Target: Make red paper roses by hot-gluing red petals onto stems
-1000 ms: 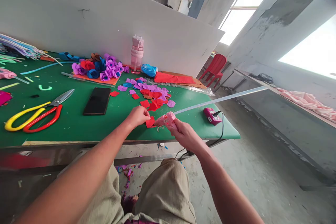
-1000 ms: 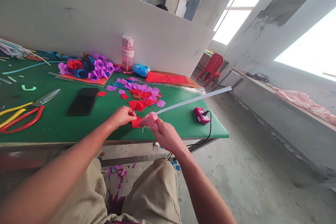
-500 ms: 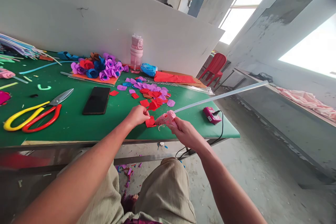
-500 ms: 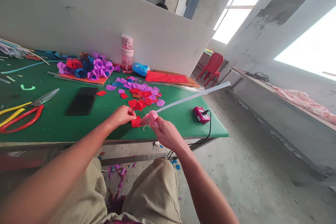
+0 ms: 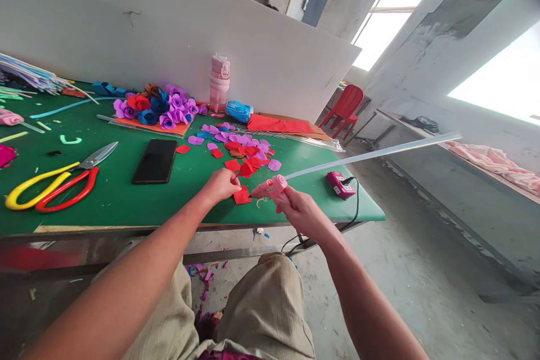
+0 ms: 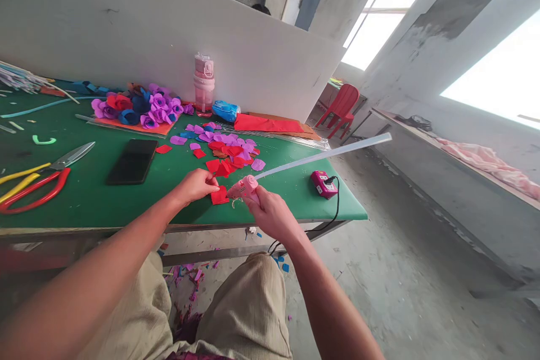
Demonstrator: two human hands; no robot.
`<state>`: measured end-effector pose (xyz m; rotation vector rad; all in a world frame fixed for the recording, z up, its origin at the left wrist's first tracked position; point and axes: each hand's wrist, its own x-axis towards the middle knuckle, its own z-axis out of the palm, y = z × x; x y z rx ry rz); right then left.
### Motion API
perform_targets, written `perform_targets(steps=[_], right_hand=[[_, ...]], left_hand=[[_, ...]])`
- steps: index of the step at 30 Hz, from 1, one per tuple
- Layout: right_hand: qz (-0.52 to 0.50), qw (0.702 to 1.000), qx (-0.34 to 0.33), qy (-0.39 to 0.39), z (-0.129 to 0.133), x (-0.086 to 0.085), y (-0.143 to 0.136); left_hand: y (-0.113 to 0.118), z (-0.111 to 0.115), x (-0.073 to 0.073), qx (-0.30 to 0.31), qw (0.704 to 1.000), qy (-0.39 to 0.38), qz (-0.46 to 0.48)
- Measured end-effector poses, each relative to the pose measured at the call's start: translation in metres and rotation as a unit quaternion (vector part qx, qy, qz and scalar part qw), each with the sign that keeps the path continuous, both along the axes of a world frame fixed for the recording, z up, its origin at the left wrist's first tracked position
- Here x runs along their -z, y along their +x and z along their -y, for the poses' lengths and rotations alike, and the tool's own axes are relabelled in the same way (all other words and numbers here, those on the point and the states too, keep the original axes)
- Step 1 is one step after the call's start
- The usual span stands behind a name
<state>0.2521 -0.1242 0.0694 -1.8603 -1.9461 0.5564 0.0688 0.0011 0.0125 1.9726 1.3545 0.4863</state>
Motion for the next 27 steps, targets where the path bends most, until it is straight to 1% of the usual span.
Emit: perform_targets(steps=[4,13,20,27], right_hand=[[-0.022,1.0,-0.014,-0.007,0.0,0.0,-0.005],[-0.016,0.999,-0.031,-0.014,-0.003,0.006,-0.012],[0.003,0.999,-0.028,-0.015,-0.002,0.006,-0.007],[0.012,1.0,-0.009,-0.018,-0.001,0.006,0.001]], left_hand=[[0.0,0.0,0.001,0.004,1.0,0.004,0.002],[-0.001,0.0,0.001,0.009,1.0,0.002,0.004],[0.0,0.001,-0.002,0.011,1.0,0.007,-0.008],[0.0,0.0,0.0,0.007,1.0,0.007,0.0]])
